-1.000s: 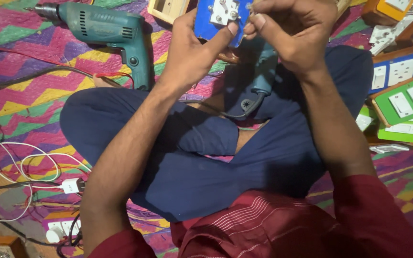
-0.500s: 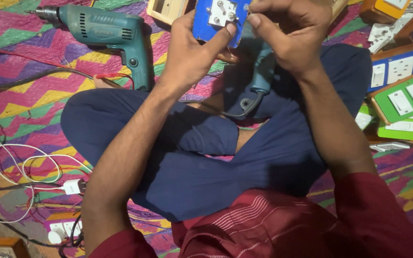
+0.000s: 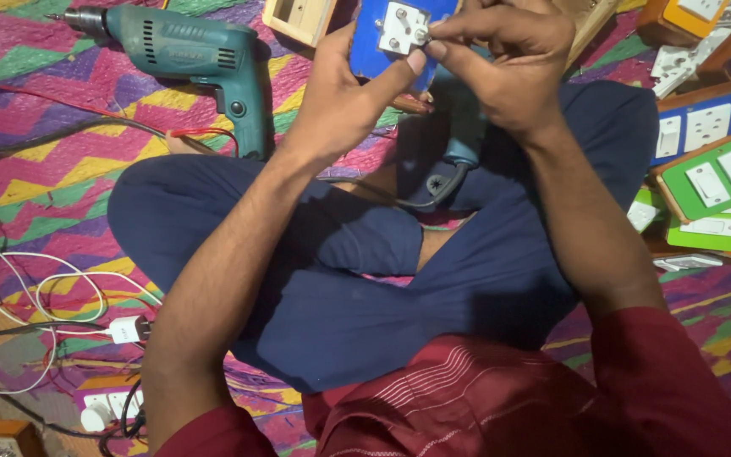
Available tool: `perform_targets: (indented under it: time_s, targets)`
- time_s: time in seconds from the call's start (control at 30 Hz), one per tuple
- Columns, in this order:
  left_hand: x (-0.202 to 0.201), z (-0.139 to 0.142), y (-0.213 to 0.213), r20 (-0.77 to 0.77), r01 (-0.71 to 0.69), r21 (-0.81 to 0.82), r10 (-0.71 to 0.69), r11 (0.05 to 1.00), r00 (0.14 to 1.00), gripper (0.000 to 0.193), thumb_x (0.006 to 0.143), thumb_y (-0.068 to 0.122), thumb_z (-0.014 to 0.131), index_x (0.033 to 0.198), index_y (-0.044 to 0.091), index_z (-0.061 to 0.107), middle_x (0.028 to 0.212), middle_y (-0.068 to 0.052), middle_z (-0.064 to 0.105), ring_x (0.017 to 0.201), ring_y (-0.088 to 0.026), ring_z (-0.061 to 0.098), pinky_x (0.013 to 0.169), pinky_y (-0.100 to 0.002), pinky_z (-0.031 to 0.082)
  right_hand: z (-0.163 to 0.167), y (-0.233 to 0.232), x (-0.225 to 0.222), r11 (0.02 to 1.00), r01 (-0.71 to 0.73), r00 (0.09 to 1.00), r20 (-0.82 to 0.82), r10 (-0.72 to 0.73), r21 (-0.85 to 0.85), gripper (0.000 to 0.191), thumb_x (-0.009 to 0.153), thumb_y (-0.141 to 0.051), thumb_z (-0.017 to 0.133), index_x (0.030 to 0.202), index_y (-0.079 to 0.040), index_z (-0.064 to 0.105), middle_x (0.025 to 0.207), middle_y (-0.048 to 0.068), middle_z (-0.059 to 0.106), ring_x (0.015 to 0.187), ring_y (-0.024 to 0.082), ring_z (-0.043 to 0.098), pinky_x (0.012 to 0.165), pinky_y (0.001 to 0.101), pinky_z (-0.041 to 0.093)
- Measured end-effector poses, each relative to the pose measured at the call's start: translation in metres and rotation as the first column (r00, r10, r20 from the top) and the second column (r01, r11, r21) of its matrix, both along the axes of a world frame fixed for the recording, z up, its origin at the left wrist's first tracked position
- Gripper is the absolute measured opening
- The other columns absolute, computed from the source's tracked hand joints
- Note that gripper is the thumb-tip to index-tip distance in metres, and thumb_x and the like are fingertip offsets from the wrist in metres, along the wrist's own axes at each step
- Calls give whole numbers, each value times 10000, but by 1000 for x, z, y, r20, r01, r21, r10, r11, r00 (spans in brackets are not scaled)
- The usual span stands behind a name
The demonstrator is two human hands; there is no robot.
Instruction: The person sits cross-legged on a floor mat and assembles electrical switch and socket plates onto blue mounting boards. They pick up white switch components, align them on the board, and tighten screws by hand with a screwdriver, with a power drill lying nearby.
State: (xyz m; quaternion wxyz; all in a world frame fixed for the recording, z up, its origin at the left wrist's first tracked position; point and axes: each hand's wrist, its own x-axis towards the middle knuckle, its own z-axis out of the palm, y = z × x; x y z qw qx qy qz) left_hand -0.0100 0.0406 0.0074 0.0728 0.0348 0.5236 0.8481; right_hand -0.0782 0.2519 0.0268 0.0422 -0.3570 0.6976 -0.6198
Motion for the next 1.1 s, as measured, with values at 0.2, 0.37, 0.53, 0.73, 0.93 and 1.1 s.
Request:
perform_targets:
  time_s: [0.2,0.37,0.53,0.73,0.93,1.1]
  targets:
    - [1,2,2,6,37,8,-37,999,999,285,1048,48,687,1293,-42,573,1111,-124,730,961,-188,769,867,-359,706,2,4,-3,999,-29,999,33,30,-23,172,1027,211,777,1153,109,720,1026,140,712,947,159,709,831,233,588]
    - [1,3,3,-5,33,-9,-33,999,999,271,1050,38,679,1288,-48,584,1123,-123,730,968,-188,769,870,-365,710,5,7,-5,999,-35,999,-3,35,1,169,998,202,802,1112,113,713,1050,153,707,930,163,706,819,238,584]
    - [2,2,2,-17,39,5,-39,999,999,269,1052,41,672,1291,-44,582,1125,-115,728,960,-180,769,868,-368,664,6,7,-3,999,3,999,-51,-1,50,188,990,187,848,1109,96,735,995,145,711,893,155,690,771,220,545]
    - [0,0,4,-2,29,21,-29,999,1000,254,1044,39,690,1263,-48,596,1101,-110,728,943,-170,762,858,-353,695,10,4,3,995,57,992,-119,-47,83,181,984,164,849,1091,89,723,1034,155,719,959,179,703,789,231,559]
    - [2,1,3,-16,29,5,-29,1000,999,243,1043,38,693,1250,-52,602,1093,-104,729,935,-163,764,857,-346,692,12,2,3,994,58,978,-206,-38,94,199,991,144,865,1113,75,723,1036,133,721,958,165,706,781,235,565]
    - [1,-1,3,-19,34,19,-34,999,999,236,1042,31,687,1247,-54,605,1102,-106,731,949,-162,764,873,-347,691,11,4,-2,994,63,964,-262,-38,90,207,973,138,906,1089,46,761,997,115,714,829,141,676,684,219,497]
